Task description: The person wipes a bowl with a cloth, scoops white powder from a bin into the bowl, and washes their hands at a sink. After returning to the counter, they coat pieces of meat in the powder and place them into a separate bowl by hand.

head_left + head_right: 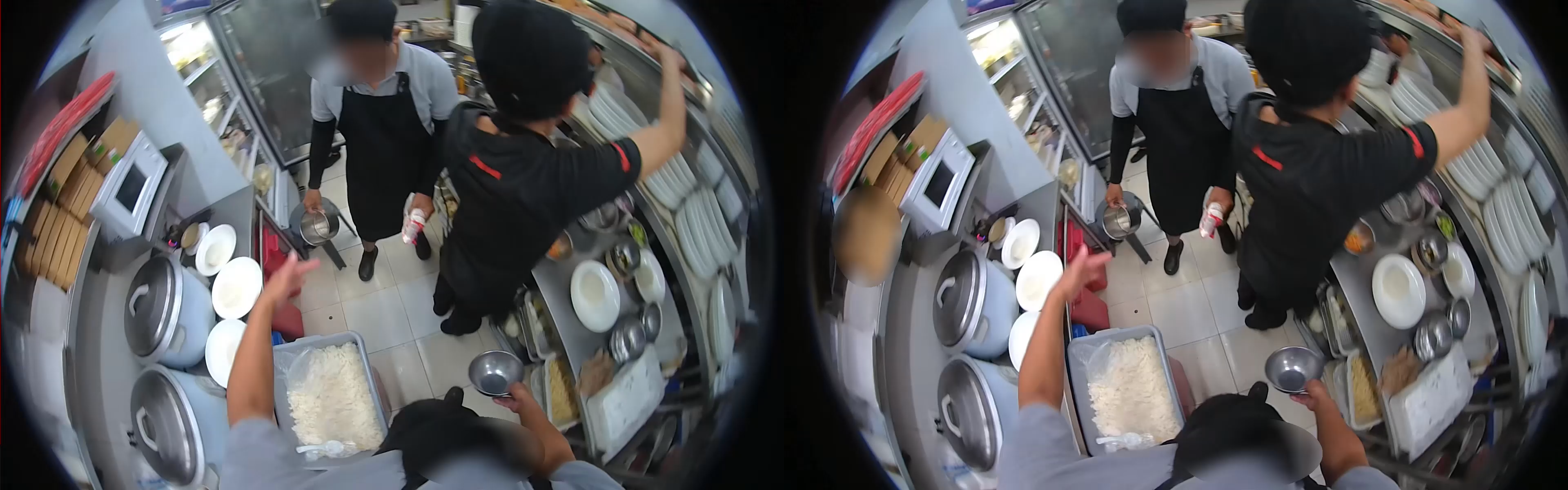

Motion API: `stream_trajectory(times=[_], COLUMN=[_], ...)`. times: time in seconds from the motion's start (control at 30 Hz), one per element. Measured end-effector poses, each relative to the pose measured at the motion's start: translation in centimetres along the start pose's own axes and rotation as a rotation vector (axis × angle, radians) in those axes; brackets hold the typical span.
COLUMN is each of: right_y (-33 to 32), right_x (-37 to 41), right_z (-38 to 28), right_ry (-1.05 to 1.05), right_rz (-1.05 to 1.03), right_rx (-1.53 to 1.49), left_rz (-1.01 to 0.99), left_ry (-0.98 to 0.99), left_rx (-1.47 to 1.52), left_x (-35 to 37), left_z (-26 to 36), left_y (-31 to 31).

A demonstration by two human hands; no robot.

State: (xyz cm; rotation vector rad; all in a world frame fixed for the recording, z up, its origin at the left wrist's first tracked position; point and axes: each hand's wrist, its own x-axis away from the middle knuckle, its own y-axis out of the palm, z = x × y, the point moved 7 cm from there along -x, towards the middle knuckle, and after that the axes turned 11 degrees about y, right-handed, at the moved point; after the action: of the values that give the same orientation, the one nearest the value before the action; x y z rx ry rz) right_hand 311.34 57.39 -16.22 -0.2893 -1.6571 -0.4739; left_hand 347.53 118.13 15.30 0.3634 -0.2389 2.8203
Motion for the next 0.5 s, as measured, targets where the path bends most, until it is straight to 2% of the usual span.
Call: stream_trajectory(times=[0.1,0.13,0.17,0.23,0.27,0.3,0.33,0.37,0.4,0.43,0.5], right_y=[-4.9,-5.9,-7.1,-8.9,-10.1,-11.1,-11.5,-11.6,-11.7,-12.1,-14.3], right_x=[3.5,4.3,4.6,6.3,6.0,5.4,6.6,9.3,10.7,11.5,13.8], right_z=[6.7,9.1,11.3,16.5,19.3,22.3,24.7,26.6,28.2,30.7,36.2], right_ry=[-0.018,-0.065,-0.114,-0.120,-0.089,-0.070,-0.072,-0.060,-0.052,-0.053,-0.042], right_rz=[0.106,0.093,0.093,0.219,0.212,0.192,0.207,0.270,0.329,0.344,0.486], right_rx=[-0.226,-0.280,-0.334,-0.424,-0.472,-0.515,-0.579,-0.551,-0.514,-0.554,-0.685], left_rz=[0.064,0.087,0.013,-0.410,-0.670,-1.119,-1.240,-1.523,-1.825,-1.865,-2.037], left_ry=[-0.153,-0.207,-0.242,-0.439,-0.523,-0.344,-0.585,-0.864,-0.816,-0.830,-0.695], left_rx=[0.197,0.308,0.311,0.212,0.353,0.657,0.501,0.519,0.416,0.400,0.330], left_x=[-7.8,-9.2,-10.8,-9.9,-5.8,-0.3,7.9,16.3,23.7,25.4,26.8], left_z=[-2.7,-4.8,-8.3,-15.8,-17.2,-19.7,-18.2,-19.7,-14.1,-13.4,-12.0], left_y=[-3.2,-1.2,3.5,17.6,28.2,38.8,48.6,56.5,60.2,61.1,62.4])
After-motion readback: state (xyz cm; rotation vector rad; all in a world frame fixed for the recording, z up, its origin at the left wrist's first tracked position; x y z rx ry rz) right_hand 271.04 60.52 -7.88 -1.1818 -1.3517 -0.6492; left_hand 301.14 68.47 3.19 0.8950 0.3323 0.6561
